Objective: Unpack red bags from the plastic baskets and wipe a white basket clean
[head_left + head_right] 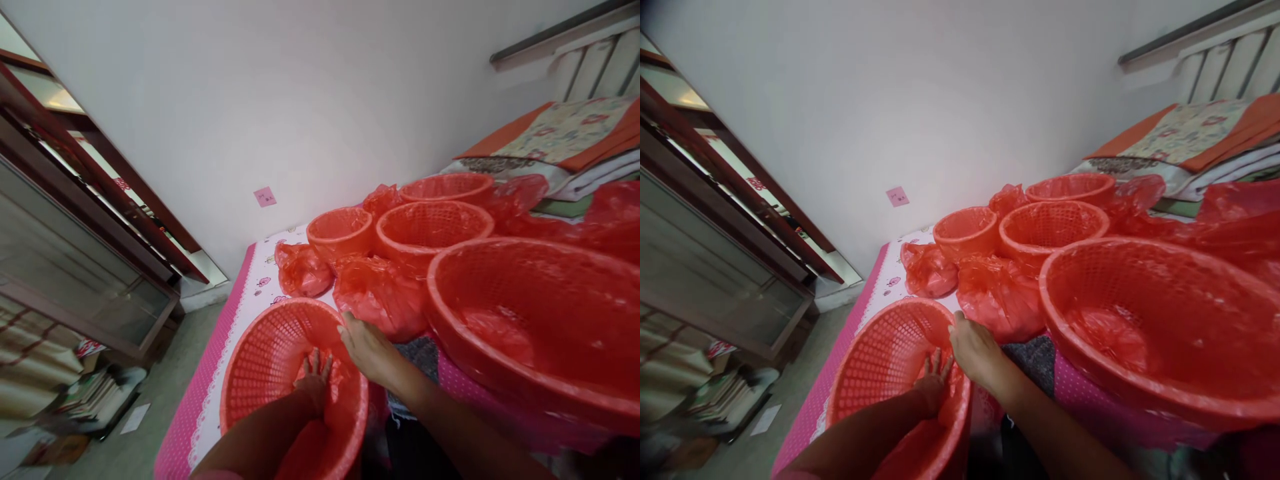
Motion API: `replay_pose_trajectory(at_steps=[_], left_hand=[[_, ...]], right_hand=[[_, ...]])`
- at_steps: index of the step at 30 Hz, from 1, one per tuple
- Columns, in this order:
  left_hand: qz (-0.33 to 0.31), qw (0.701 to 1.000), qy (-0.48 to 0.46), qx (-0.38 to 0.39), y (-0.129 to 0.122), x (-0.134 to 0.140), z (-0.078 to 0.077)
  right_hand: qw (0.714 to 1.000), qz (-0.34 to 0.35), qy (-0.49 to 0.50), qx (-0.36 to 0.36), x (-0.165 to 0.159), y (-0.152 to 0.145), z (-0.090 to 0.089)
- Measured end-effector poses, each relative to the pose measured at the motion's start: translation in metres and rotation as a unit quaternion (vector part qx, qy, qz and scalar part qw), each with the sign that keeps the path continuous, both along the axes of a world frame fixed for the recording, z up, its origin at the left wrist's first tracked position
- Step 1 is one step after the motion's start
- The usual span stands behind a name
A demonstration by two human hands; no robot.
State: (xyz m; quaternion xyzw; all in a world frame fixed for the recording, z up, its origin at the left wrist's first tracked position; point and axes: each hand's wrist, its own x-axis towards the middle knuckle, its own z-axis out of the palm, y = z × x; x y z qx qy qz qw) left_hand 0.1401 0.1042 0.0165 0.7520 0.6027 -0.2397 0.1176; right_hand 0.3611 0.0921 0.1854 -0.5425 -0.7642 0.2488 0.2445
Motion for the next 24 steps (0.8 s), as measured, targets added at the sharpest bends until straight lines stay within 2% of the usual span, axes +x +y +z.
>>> replay_pose_trajectory(at_steps=[4, 7, 10, 14, 20, 24], left_hand=[[-0.062, 0.997, -0.021, -0.035, 0.015, 0.0, 0.019], [-0.048, 0.999, -0.002, -0.015, 0.023, 0.004, 0.039], [-0.04, 0.998, 0.014, 0.036, 0.023, 0.013, 0.046], [-0.044, 0.996, 0.017, 0.069, 0.013, 0.022, 0.03], [-0.109, 0.993, -0.015, 0.037, 0.001, 0.007, -0.005], [-0.079, 0.996, 0.018, 0.044, -0.003, -0.003, -0.018]], right_hand=[[1.0, -0.004, -0.013, 0.004, 0.002, 0.004, 0.001], [1.0, -0.012, -0.014, -0.007, 0.002, 0.007, 0.002], [1.0, -0.012, -0.015, -0.02, 0.0, 0.008, 0.002], [0.999, -0.013, -0.019, -0.026, -0.002, 0.007, 0.004], [0.999, -0.009, -0.038, -0.02, -0.005, 0.006, 0.007], [1.0, -0.01, -0.011, 0.014, -0.008, 0.008, -0.001]])
